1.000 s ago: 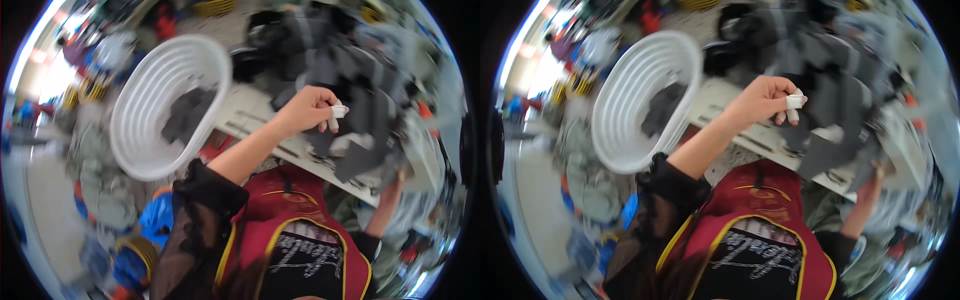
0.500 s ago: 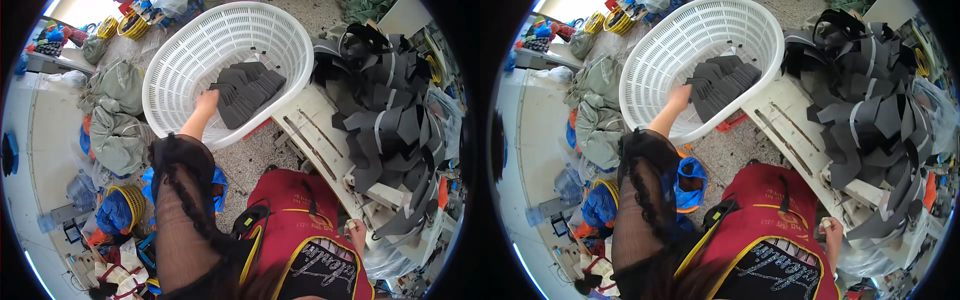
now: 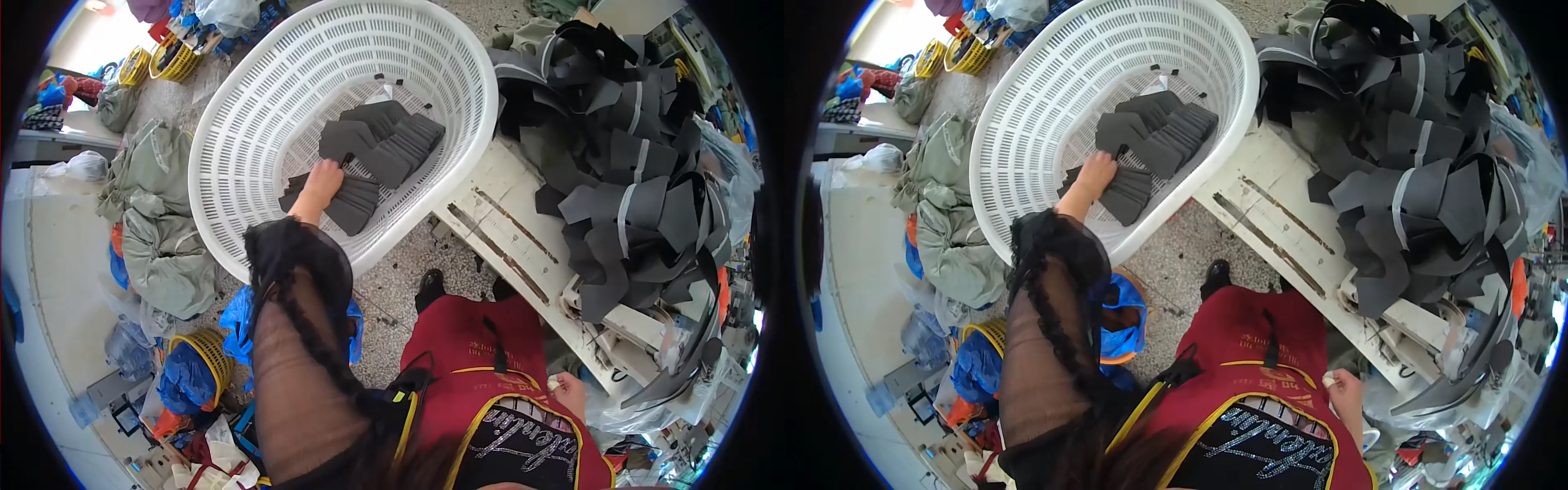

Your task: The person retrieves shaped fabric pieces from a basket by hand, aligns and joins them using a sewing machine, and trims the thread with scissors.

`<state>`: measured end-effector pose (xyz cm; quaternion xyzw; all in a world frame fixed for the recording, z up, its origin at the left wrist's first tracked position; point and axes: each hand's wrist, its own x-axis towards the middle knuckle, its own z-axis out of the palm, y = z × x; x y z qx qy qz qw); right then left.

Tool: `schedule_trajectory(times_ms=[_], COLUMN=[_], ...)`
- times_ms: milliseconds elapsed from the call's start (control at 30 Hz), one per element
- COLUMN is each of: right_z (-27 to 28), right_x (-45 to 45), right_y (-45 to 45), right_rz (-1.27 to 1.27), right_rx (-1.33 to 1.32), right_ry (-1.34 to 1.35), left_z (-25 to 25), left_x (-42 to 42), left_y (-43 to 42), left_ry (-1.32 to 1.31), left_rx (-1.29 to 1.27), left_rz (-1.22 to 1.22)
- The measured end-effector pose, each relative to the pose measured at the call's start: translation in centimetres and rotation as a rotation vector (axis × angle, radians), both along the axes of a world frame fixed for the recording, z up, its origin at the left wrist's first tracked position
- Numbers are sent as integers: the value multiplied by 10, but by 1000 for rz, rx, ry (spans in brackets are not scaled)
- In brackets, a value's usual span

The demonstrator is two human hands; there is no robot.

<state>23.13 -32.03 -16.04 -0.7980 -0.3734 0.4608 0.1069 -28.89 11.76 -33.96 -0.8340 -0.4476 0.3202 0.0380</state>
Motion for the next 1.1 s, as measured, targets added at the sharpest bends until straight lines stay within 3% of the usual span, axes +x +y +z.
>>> schedule_trajectory(times_ms=[67, 167, 267, 333, 367, 467, 533, 600, 700, 767, 833, 933, 967, 1067, 1100], right_z=[-1, 8, 29, 45, 50, 94, 111, 138, 157, 157, 161, 155, 161, 172, 171], right_x=[-1, -13, -33, -57, -72, -124, -150, -163, -160, -149, -141, -134, -128, -116, -112], right_y=[1, 18, 48, 80, 98, 160, 199, 224, 227, 218, 209, 198, 197, 193, 188], right_rz=[2, 182, 343, 455, 477, 393, 291, 198, 107, 120, 142, 89, 77, -164, -227], right_rx=[-9, 77, 205, 326, 469, 667, 1092, 1231, 1210, 1396, 1502, 1376, 1168, 952, 909], right_ry=[-47, -154, -150, -89, -27, 140, 126, 209, 158, -106, -320, -94, 31, 809, 938], left_z=[21, 70, 125, 192, 247, 296, 305, 313, 311, 312, 313, 310, 309, 309, 301], left_x=[-11, -19, -32, -15, 12, 64, 112, 162, 213, 228, 241, 249, 250, 248, 245], left_y=[4, -11, -22, -40, -53, -97, -129, -163, -201, -211, -217, -224, -226, -224, -220], left_ry=[-131, -358, -869, -1414, -1333, -1963, -2072, -2107, -2212, -2306, -2233, -2206, -2208, -2072, -2083], left_rx=[-223, -44, 124, 9, -12, -274, -328, -549, -700, -813, -838, -877, -891, -1108, -1223], left_rz=[262, 397, 700, 1007, 1166, 957, 876, 922, 971, 1045, 1121, 1075, 1034, 1066, 1071])
